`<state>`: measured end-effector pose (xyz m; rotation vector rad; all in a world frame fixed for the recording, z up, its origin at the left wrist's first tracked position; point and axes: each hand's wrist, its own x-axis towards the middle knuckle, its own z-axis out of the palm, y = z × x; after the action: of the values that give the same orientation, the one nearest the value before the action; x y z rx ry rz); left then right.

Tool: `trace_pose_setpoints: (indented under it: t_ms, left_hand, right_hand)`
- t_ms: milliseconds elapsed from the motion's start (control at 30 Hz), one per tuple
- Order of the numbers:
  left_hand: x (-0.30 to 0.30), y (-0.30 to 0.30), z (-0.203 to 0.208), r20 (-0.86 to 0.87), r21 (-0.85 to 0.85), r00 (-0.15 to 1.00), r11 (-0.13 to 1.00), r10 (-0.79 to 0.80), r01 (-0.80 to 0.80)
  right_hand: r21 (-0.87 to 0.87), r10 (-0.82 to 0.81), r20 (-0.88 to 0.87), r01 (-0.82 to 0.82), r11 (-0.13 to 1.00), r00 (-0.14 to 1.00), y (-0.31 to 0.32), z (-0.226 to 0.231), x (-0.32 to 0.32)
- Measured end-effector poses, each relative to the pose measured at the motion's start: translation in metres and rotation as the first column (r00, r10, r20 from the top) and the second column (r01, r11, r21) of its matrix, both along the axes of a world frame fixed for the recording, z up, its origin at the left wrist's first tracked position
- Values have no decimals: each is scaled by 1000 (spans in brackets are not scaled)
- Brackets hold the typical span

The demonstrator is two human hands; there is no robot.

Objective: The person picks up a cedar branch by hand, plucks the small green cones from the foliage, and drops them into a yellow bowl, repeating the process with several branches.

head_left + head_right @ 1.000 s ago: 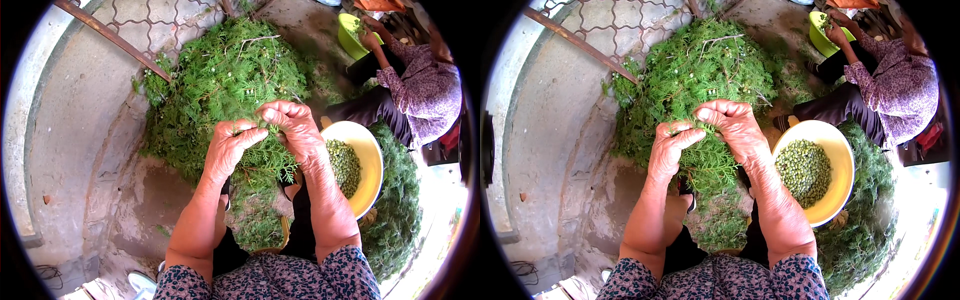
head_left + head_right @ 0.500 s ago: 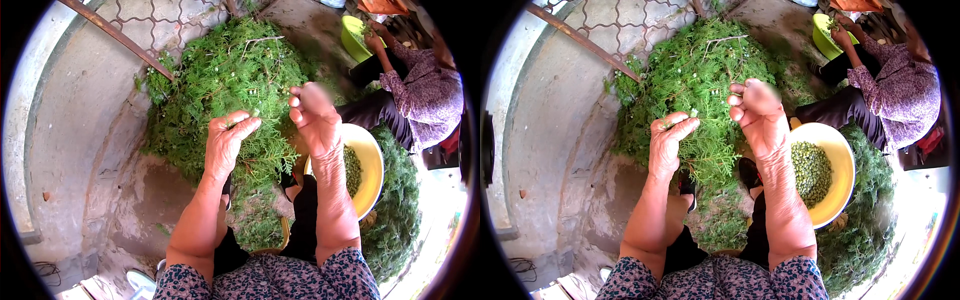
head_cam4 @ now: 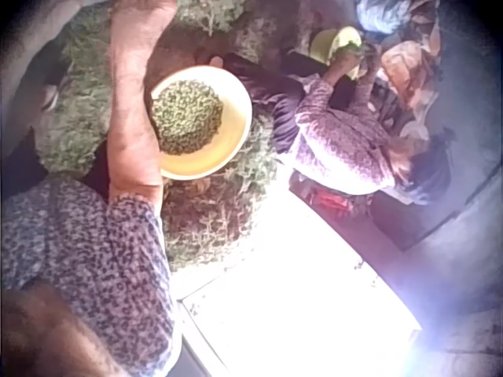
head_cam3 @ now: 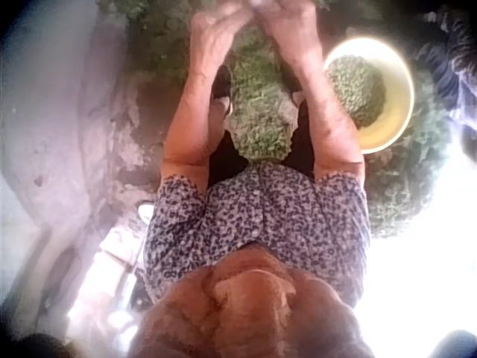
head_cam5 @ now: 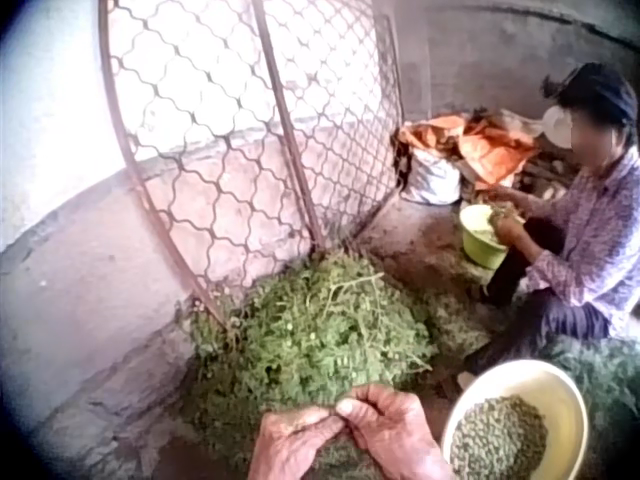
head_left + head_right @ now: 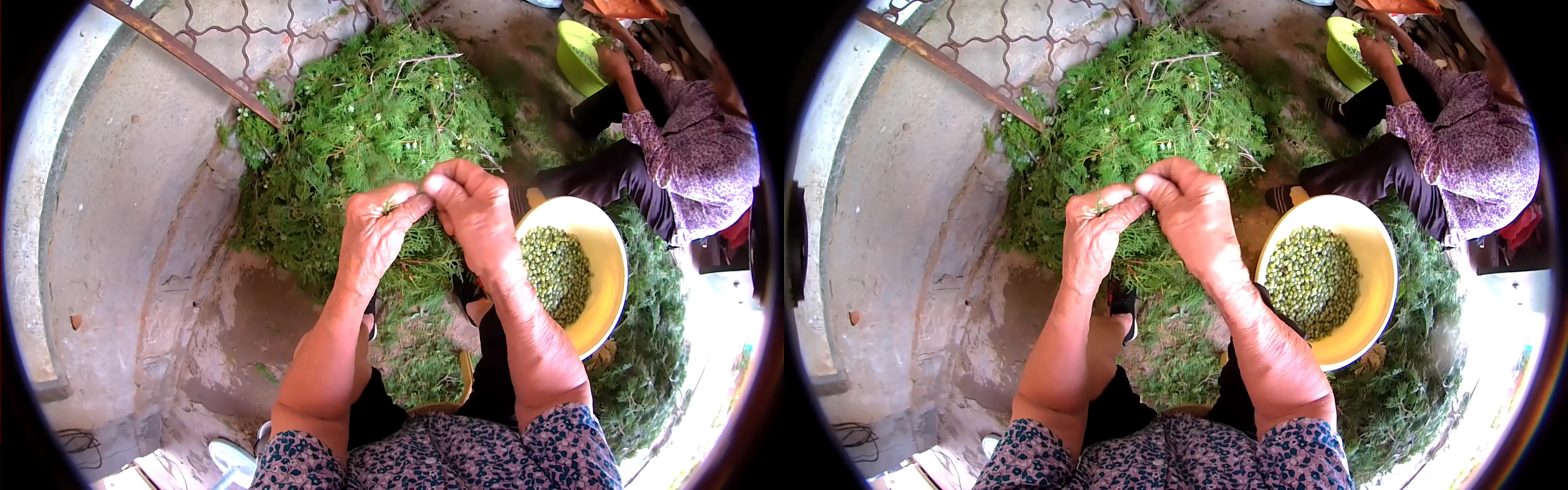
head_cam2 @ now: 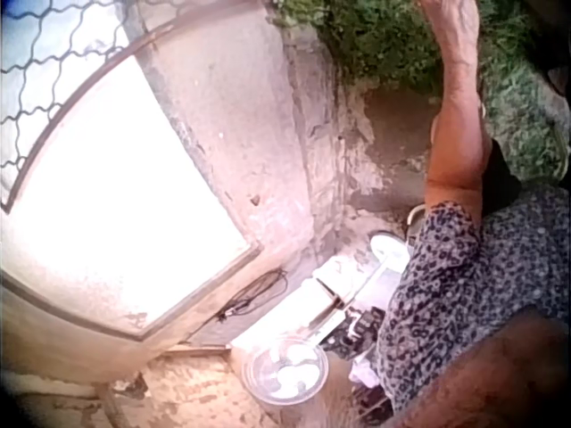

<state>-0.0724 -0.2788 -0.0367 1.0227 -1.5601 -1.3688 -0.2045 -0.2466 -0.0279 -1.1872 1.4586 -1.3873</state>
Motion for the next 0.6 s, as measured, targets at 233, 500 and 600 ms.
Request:
trace_pose_setpoints:
  t_ms: [233, 500, 600]
  left_hand:
    - [-3, -3, 1, -332, 157, 925, 978, 183, -137]
    - [20, -11, 5, -493, 496, 792, 864, 360, -84]
    - [31, -13, 7, -625, 557, 676, 830, 389, 38]
  right_hand:
    - [33, -19, 771, -9, 999, 637, 5, 3, -34]
    - [191, -195, 493, 112, 975, 848, 51, -18, -106]
    - [364, -151, -132, 190, 912, 980, 100, -36, -125]
